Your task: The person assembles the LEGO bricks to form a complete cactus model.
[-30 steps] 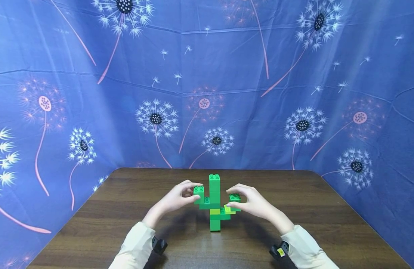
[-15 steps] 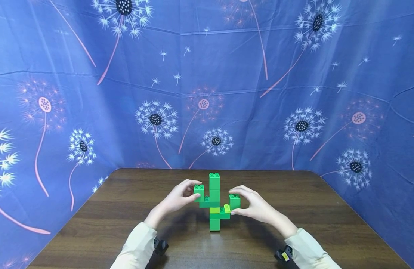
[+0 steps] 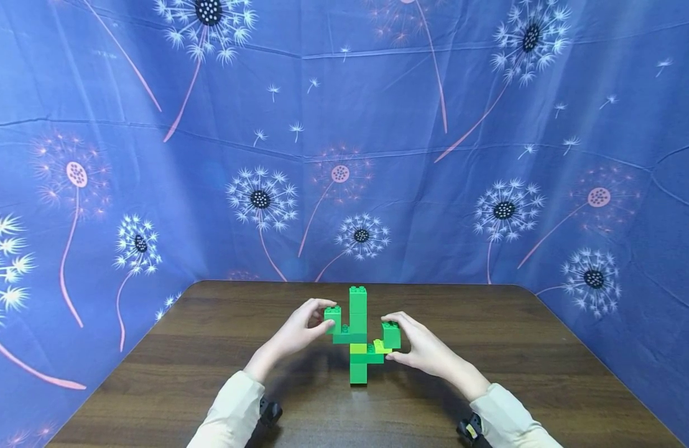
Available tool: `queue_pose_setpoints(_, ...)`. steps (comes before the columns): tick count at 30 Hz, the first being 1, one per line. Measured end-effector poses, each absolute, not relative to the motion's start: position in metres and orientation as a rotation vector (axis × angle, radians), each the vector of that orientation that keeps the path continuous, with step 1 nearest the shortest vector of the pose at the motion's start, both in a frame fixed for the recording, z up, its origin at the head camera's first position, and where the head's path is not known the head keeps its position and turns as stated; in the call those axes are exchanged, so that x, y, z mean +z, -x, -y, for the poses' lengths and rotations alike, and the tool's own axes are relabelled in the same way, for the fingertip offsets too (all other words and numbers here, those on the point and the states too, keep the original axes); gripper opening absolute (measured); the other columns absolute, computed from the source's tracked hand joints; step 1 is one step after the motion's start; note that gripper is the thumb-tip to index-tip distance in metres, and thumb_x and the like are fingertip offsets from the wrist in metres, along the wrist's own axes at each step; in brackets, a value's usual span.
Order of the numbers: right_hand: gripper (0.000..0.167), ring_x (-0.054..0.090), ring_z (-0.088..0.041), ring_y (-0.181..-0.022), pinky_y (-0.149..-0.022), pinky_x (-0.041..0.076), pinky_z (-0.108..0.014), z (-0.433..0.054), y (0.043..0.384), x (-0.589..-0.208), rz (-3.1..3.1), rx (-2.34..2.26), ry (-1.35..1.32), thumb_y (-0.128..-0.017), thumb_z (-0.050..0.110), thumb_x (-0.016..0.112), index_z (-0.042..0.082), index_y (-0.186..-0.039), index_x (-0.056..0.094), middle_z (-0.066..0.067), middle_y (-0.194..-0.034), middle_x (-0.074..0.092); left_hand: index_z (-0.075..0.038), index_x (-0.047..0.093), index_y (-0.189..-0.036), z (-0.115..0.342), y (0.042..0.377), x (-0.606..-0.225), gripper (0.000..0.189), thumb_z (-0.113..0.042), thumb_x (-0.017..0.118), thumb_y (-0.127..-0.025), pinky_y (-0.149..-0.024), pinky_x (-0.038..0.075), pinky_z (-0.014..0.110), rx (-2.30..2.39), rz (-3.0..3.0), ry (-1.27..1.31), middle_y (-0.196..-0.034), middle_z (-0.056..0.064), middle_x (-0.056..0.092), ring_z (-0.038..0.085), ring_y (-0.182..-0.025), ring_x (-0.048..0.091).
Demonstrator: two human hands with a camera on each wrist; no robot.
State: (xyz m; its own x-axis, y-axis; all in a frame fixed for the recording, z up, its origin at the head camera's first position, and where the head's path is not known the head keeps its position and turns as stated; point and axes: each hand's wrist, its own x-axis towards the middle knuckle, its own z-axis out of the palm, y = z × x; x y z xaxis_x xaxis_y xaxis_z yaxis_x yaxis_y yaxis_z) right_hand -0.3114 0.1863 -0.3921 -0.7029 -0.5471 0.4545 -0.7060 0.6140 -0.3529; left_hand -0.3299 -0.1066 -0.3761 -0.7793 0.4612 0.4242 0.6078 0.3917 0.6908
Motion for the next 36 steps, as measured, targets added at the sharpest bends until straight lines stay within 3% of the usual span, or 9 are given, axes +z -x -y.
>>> queue_pose_setpoints(8, 0.064, 0.053, -0.022, -0.119, -0.093, 0.046, -0.042, -0.185, 0.313, -0.394, 2.575, 0.752, -0.981, -0.076, 0.021, 0.078, 0.013, -0.131, 0.045, -0.003, -0.128, 0.053, -0.009, 0.042, -0.136, 0.104, 0.331, -0.383, 0.074, -0.019, 0.08, -0.074, -0.09, 0.049, 0.036, -1.389, 2.531, 0.944, -0.12, 0.011, 0.044, 0.024, -0.103, 0.056)
queue_pose_setpoints(14, 0.064, 0.053, -0.022, -0.119, -0.093, 0.046, -0.043, -0.184, 0.314, -0.394, 2.58, 0.75, -0.967, -0.077, 0.022, 0.077, 0.012, -0.131, 0.045, -0.004, -0.128, 0.054, -0.007, 0.035, -0.14, 0.1, 0.331, -0.385, 0.083, -0.016, 0.082, -0.072, -0.086, 0.049, 0.037, -1.304, 2.558, 0.939, -0.121, 0.014, 0.04, 0.022, -0.098, 0.051)
queue_pose_setpoints(21, 0.063, 0.054, -0.024, -0.119, -0.093, 0.046, -0.044, -0.185, 0.315, -0.394, 2.589, 0.763, -0.963, -0.077, 0.023, 0.077, 0.01, -0.13, 0.046, -0.004, -0.129, 0.055, -0.002, 0.033, -0.136, 0.099, 0.334, -0.388, 0.08, -0.013, 0.081, -0.072, -0.08, 0.05, 0.026, -1.271, 2.538, 0.926, -0.113, 0.009, 0.042, 0.021, -0.089, 0.046)
queue_pose_setpoints(26, 0.062, 0.053, -0.024, -0.119, -0.094, 0.045, -0.044, -0.188, 0.317, -0.395, 2.603, 0.765, -0.974, -0.078, 0.025, 0.076, 0.009, -0.131, 0.046, -0.006, -0.13, 0.055, -0.003, 0.038, -0.133, 0.098, 0.337, -0.39, 0.076, -0.014, 0.081, -0.072, -0.08, 0.051, 0.026, -1.278, 2.547, 0.917, -0.107, 0.008, 0.046, 0.017, -0.087, 0.047)
queue_pose_setpoints(36, 0.056, 0.056, -0.02, -0.108, -0.087, 0.049, -0.038, -0.191, 0.324, -0.402, 2.478, 0.665, -1.062, -0.075, 0.023, 0.079, 0.007, -0.123, 0.054, -0.001, -0.117, 0.054, -0.003, 0.041, -0.134, 0.098, 0.343, -0.397, 0.074, -0.019, 0.081, -0.073, -0.084, 0.05, 0.031, -1.293, 2.609, 0.862, -0.12, 0.014, 0.041, 0.016, -0.092, 0.05)
